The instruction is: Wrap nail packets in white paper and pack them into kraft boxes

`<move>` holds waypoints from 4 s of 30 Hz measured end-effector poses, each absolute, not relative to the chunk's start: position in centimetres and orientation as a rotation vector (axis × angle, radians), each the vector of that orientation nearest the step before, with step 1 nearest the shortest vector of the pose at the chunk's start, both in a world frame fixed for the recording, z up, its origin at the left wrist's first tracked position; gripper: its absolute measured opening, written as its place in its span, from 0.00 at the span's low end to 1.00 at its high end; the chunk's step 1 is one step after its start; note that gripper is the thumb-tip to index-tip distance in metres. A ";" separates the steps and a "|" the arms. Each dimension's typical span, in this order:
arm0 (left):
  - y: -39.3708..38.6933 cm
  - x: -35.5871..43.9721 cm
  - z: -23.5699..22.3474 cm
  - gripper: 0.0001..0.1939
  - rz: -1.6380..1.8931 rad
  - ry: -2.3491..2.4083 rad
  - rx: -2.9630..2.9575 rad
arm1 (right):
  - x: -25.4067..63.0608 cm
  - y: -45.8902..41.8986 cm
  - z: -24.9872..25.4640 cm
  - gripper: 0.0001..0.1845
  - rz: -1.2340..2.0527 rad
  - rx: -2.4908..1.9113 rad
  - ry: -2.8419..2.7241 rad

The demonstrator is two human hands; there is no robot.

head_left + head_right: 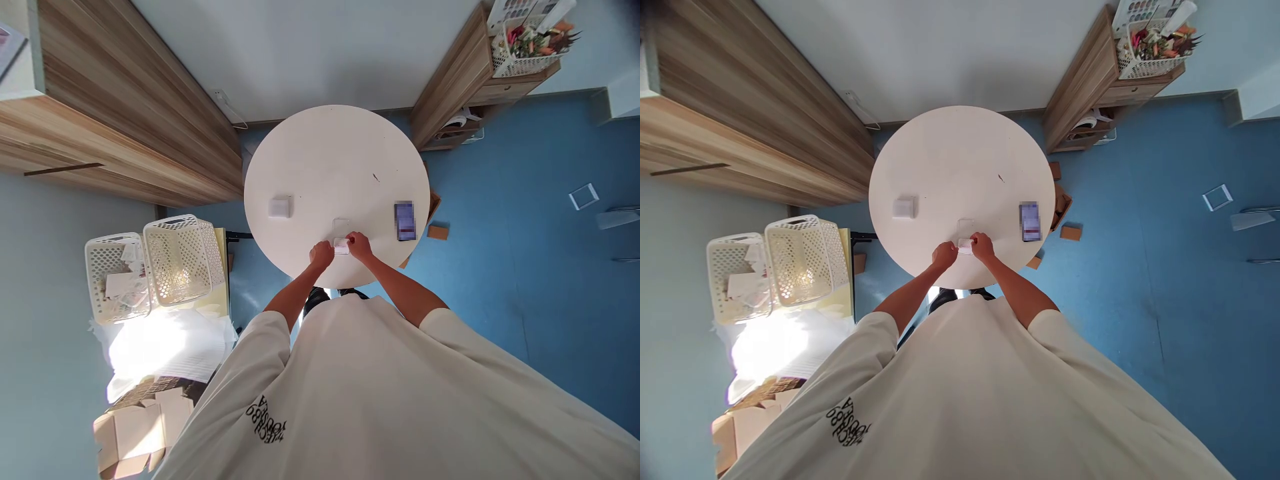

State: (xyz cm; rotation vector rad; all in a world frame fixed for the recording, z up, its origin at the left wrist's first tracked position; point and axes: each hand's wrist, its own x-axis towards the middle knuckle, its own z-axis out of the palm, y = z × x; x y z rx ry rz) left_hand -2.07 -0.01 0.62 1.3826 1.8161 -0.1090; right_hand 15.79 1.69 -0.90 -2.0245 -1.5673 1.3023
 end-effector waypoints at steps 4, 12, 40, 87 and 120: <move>-0.4 -2.2 0.0 0.06 -0.022 1.811 1.353 | 15.8 1.7 -1.3 0.13 1.278 -2.044 -1.555; 0.1 -2.3 0.4 0.12 0.114 1.807 1.223 | 16.3 1.8 -1.2 0.08 1.280 -2.065 -1.430; 5.5 -3.2 -0.2 0.41 0.567 1.563 0.851 | 15.9 5.9 1.2 0.35 1.606 -1.849 -0.988; -0.5 -5.8 0.9 0.39 0.053 1.374 1.875 | 16.0 -0.4 0.6 0.39 1.086 -1.864 -2.438; -4.2 -10.7 2.8 0.37 0.021 1.658 1.731 | 15.2 1.5 3.7 0.36 0.913 -1.705 -2.434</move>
